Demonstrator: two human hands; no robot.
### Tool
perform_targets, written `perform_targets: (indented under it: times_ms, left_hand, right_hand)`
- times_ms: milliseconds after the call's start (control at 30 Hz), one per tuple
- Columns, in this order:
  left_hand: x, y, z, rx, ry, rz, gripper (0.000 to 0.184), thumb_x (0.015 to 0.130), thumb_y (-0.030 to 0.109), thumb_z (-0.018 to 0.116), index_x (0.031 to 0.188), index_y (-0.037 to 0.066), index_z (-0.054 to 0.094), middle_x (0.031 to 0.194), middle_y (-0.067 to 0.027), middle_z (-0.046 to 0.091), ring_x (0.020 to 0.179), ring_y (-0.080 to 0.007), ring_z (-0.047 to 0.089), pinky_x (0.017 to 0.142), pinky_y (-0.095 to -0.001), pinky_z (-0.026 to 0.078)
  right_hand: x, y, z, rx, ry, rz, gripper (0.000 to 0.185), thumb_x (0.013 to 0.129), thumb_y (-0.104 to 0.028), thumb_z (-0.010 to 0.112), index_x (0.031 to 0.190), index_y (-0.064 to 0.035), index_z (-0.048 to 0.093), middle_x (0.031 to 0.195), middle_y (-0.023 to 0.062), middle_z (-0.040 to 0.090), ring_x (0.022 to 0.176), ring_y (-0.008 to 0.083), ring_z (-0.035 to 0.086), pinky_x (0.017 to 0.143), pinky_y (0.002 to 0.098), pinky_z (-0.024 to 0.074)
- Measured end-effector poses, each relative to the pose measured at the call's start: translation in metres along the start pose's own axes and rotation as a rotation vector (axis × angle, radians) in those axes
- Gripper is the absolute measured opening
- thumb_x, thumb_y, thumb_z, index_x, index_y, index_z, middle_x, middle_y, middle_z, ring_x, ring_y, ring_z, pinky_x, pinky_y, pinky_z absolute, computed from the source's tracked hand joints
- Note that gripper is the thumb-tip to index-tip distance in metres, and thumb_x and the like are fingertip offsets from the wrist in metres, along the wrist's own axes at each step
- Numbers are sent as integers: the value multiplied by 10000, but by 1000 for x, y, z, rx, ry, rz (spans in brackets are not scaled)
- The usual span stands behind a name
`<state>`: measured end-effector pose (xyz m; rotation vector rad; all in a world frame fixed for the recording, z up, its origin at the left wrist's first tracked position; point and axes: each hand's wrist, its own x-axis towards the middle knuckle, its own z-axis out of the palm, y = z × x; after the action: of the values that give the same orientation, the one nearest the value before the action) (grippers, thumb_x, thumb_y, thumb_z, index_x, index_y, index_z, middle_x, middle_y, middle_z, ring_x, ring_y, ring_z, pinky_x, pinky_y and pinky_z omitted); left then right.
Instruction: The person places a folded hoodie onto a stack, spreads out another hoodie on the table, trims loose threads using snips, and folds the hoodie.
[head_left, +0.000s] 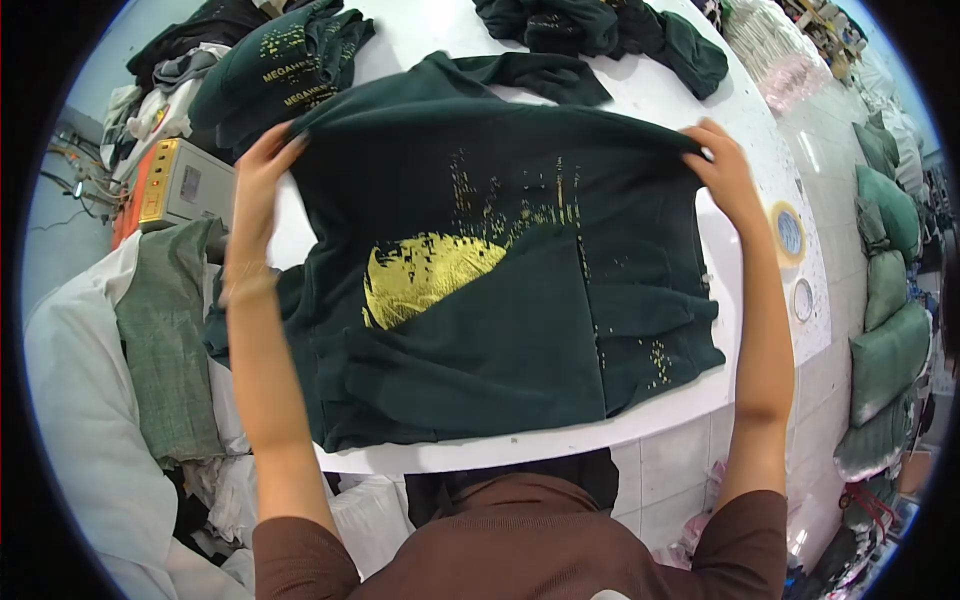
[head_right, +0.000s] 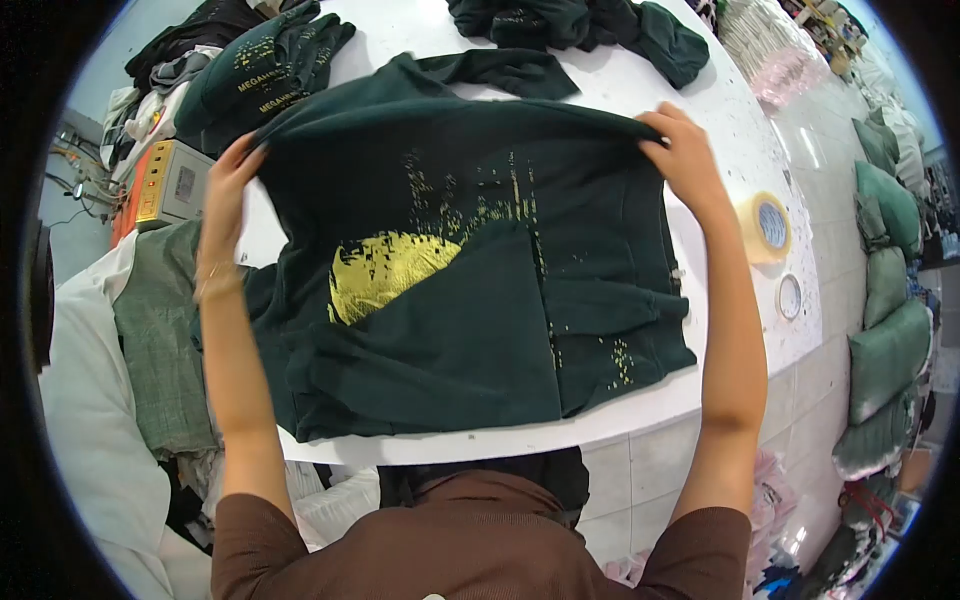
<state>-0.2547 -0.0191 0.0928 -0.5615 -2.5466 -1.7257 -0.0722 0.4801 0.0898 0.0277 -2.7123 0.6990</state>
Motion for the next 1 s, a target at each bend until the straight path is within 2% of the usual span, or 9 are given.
perform_targets:
  times_ms: [100, 200, 367, 533, 633, 733, 833, 933, 1000]
  left_hand:
    - [-127, 33, -54, 42, -29, -135, 304, 785, -14, 561, 1072, 0, 659, 951, 9, 602, 887, -73, 523, 786, -216, 416]
    - [-219, 38, -65, 92, -395, -270, 397, 684, -83, 502, 1039, 0, 660, 1004, -68, 598, 932, -114, 550, 802, -231, 428]
    - [-199, 30, 20, 308, 22, -48, 255, 885, 66, 541, 1118, -5, 618, 974, -95, 608, 906, -165, 593, 798, -250, 451]
    - [-105, 39, 175, 897, -106, -37, 762, 766, 516, 672, 1328, 50, 455, 1165, -223, 568, 1110, -348, 533, 886, -461, 435]
    - [-72, 29, 215, 991, -155, -87, 494, 830, 160, 564, 1314, 117, 474, 1070, -165, 638, 1044, -310, 592, 900, -544, 359]
    - [-77, 72, 182, 847, 90, 36, 492, 800, 80, 526, 1287, 143, 495, 1030, -113, 665, 986, -294, 622, 882, -537, 347]
    - [-130, 100, 93, -17, 42, 128, 623, 804, 34, 618, 1385, 102, 404, 948, -86, 624, 801, -111, 556, 756, -212, 422]
    - [-238, 146, 30, -515, -13, 5, 626, 867, 7, 551, 1437, 4, 291, 1158, -130, 590, 1091, -182, 554, 997, -297, 386]
    - [-318, 111, -20, -266, -28, -21, 699, 771, 64, 708, 1368, -74, 372, 1240, -174, 551, 1162, -238, 523, 1023, -324, 366]
  right_hand:
    - [-87, -27, -34, 37, 141, 43, 299, 689, 68, 548, 942, -31, 673, 831, 98, 511, 848, 231, 536, 706, 299, 429]
    - [-164, -55, -18, 9, 48, 124, 452, 605, 130, 493, 924, -96, 718, 933, 83, 548, 953, 254, 537, 839, 325, 435]
    - [-216, -57, 13, -163, 3, 176, 506, 699, 123, 452, 1033, -166, 700, 1209, 135, 566, 1205, 340, 471, 976, 391, 404]
    - [-210, -92, 12, 67, 362, 609, 318, 785, 17, 477, 1046, -51, 645, 920, 103, 596, 831, 226, 573, 751, 330, 454]
    - [-222, -72, 24, 204, 375, 830, 253, 813, -81, 542, 1045, -29, 628, 754, 101, 609, 626, 183, 582, 622, 302, 461]
    - [-234, -52, 33, 292, 398, 874, 234, 831, -115, 557, 1037, -21, 617, 729, 76, 624, 582, 144, 578, 551, 287, 456]
    - [-237, -40, 31, 532, 411, 938, 239, 865, -174, 577, 1056, -30, 573, 747, 71, 635, 573, 106, 573, 458, 246, 434]
    - [-226, -40, 25, 644, 467, 1024, 286, 868, -201, 586, 1082, -16, 547, 744, 83, 633, 565, 100, 566, 445, 242, 427]
    - [-219, -39, 28, 589, 472, 1013, 332, 865, -224, 598, 1102, -2, 530, 741, 95, 633, 543, 102, 556, 474, 243, 433]
